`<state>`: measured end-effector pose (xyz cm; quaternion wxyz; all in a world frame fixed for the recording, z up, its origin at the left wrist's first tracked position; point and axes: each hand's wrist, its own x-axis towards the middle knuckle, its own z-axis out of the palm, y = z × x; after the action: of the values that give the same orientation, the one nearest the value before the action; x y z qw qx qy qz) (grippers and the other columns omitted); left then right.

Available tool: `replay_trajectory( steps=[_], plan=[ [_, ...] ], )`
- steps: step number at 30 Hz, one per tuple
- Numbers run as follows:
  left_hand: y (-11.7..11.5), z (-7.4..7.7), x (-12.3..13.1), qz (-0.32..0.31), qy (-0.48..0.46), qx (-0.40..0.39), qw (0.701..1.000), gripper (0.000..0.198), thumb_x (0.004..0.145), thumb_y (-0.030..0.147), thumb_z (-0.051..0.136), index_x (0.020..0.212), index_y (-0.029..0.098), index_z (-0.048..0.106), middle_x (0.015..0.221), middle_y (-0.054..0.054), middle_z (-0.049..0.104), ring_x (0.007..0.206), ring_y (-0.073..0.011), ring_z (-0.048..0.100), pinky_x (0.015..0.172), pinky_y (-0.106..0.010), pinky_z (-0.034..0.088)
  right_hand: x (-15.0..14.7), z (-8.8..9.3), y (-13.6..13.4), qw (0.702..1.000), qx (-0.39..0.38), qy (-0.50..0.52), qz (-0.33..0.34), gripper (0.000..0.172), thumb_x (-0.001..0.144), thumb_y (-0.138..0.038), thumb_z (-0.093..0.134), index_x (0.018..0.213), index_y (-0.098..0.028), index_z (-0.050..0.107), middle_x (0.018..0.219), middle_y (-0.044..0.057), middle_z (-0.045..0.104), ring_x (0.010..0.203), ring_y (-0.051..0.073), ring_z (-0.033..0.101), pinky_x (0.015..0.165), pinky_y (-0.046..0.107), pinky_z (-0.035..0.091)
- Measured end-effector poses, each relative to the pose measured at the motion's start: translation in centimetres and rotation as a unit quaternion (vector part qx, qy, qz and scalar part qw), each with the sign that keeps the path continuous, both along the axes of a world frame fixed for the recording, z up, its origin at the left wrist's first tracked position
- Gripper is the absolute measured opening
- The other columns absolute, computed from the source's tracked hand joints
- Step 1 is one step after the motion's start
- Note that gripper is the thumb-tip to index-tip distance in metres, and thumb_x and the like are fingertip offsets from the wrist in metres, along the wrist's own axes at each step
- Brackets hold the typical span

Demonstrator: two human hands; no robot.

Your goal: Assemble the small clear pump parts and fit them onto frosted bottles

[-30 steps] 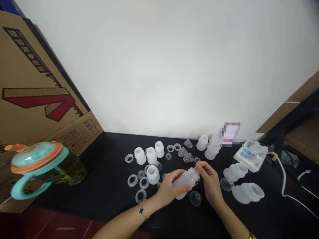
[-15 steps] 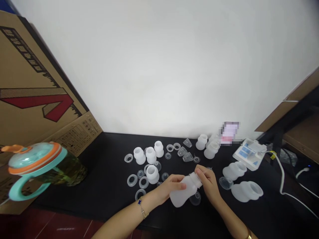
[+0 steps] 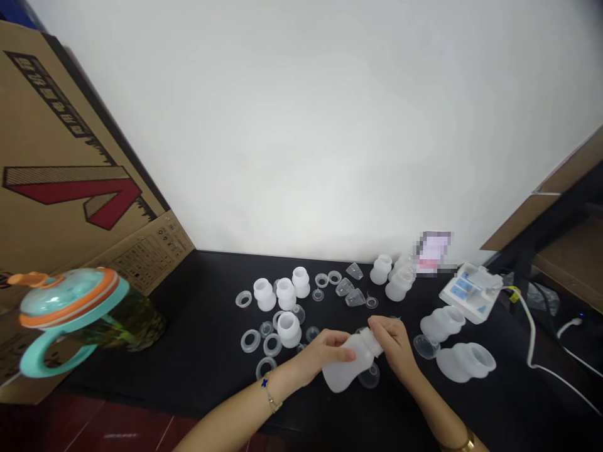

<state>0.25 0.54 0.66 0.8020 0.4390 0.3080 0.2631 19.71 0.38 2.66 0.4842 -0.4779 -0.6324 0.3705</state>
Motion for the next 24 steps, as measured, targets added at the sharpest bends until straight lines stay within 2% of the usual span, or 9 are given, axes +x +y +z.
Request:
replay_trajectory(
  steps=[4, 11, 15, 24],
  plan=[
    [0.0, 0.2, -0.1, -0.001, -0.001, 0.035, 0.999, 0.052, 0.061, 0.050, 0.091, 0.093, 0.012, 0.080, 0.076, -0.002, 0.069, 0.064, -0.0127, 0.057, 0.061, -0.022, 0.039, 0.0, 0.1, 0.1, 1.000, 0.005, -0.008, -0.002, 0.060, 0.091, -0.051, 0.055, 0.046, -0.022, 0.028, 0.048, -0.004, 0.029, 0.046, 0.011, 0.029, 0.048, 0.030, 0.020],
    [0.0, 0.7, -0.2, -0.010, 0.026, 0.092, 0.995, 0.051, 0.066, 0.051, 0.088, 0.102, 0.015, 0.081, 0.078, -0.003, 0.072, 0.070, -0.0175, 0.061, 0.066, -0.026, 0.043, 0.0, 0.3, 0.1, 1.000, 0.001, -0.004, -0.003, 0.060, 0.089, -0.051, 0.057, 0.044, -0.022, 0.031, 0.047, -0.003, 0.031, 0.046, 0.012, 0.030, 0.048, 0.030, 0.021],
    [0.0, 0.9, -0.2, -0.008, 0.027, 0.125, 0.992, 0.048, 0.069, 0.049, 0.087, 0.101, 0.015, 0.082, 0.079, -0.003, 0.072, 0.070, -0.0175, 0.061, 0.066, -0.026, 0.043, 0.1, 0.0, 0.2, 1.000, 0.000, -0.013, -0.002, 0.060, 0.090, -0.050, 0.056, 0.044, -0.022, 0.031, 0.048, -0.003, 0.032, 0.046, 0.012, 0.030, 0.048, 0.030, 0.021],
    [-0.2, 1.3, -0.3, -0.003, 0.022, 0.143, 0.989, 0.044, 0.071, 0.044, 0.087, 0.102, 0.014, 0.081, 0.077, -0.001, 0.071, 0.069, -0.0164, 0.060, 0.066, -0.025, 0.042, 0.4, -0.6, 0.4, 0.999, -0.001, -0.035, 0.007, 0.055, 0.091, -0.045, 0.051, 0.047, -0.022, 0.028, 0.049, -0.003, 0.031, 0.047, 0.012, 0.030, 0.050, 0.030, 0.021]
  ],
)
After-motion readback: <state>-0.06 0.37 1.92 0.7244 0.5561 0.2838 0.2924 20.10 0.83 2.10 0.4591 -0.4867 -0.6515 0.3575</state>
